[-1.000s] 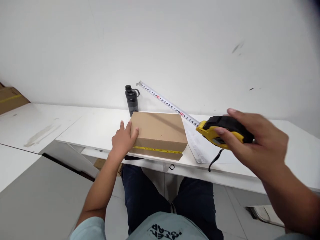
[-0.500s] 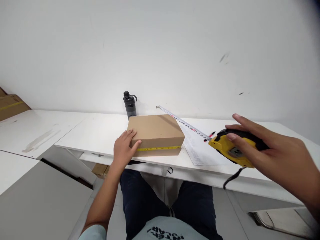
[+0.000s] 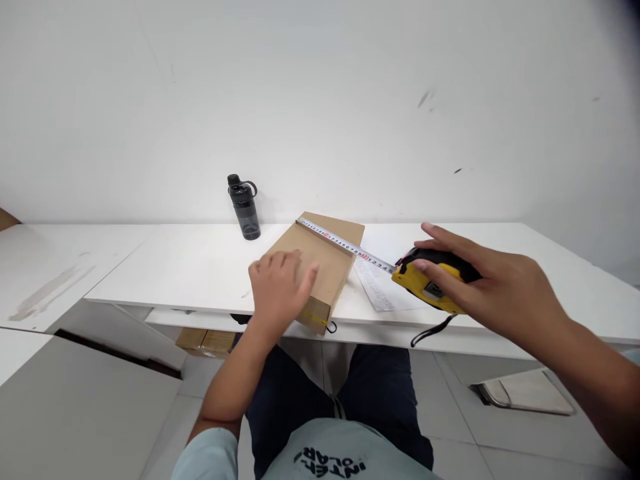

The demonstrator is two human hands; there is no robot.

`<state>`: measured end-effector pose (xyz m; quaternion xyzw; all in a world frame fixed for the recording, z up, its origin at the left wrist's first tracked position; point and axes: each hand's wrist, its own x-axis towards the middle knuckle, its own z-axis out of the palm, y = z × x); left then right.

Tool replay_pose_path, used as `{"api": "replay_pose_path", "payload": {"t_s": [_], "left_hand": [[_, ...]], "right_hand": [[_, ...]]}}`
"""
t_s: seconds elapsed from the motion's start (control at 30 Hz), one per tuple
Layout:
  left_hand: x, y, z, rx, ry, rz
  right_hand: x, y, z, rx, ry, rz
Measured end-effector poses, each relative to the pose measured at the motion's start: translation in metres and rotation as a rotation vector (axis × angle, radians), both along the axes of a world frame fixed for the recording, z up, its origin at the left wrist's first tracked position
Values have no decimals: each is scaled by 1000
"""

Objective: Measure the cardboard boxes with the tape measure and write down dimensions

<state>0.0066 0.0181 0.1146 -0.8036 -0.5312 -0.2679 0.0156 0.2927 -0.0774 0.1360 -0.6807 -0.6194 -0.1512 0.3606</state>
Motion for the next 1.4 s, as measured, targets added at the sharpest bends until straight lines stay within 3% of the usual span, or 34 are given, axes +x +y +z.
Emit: {"api": "replay_pose_path", "payload": {"t_s": [0.1,0.2,0.3,0.4,0.57,0.8,1.1,1.4], "left_hand": [[-12,44,18,-52,10,46],[-23,94,28,-268,94,-23],[-29,135,24,-620,72,-187],[-32,156,9,-870,-142,-334],[-34,159,-9,-876,-332,-327],[-33,156,-6,-979,-477,-481],[-35,162,-13,-1002,-520,-449],[-32,159,-8,-995,-509,-477]], "right_hand": [[3,3,-3,19,-4,8],[4,5,-2,19,-12,9],[5,9,-2,-2,-19,20],[7,12,-3,4,-7,60],[15,15,-6,-26,22,125],[28,14,-12,-53,20,118],[40,20,-17,-75,57,128],[47,31,-22,139,-43,254]]}}
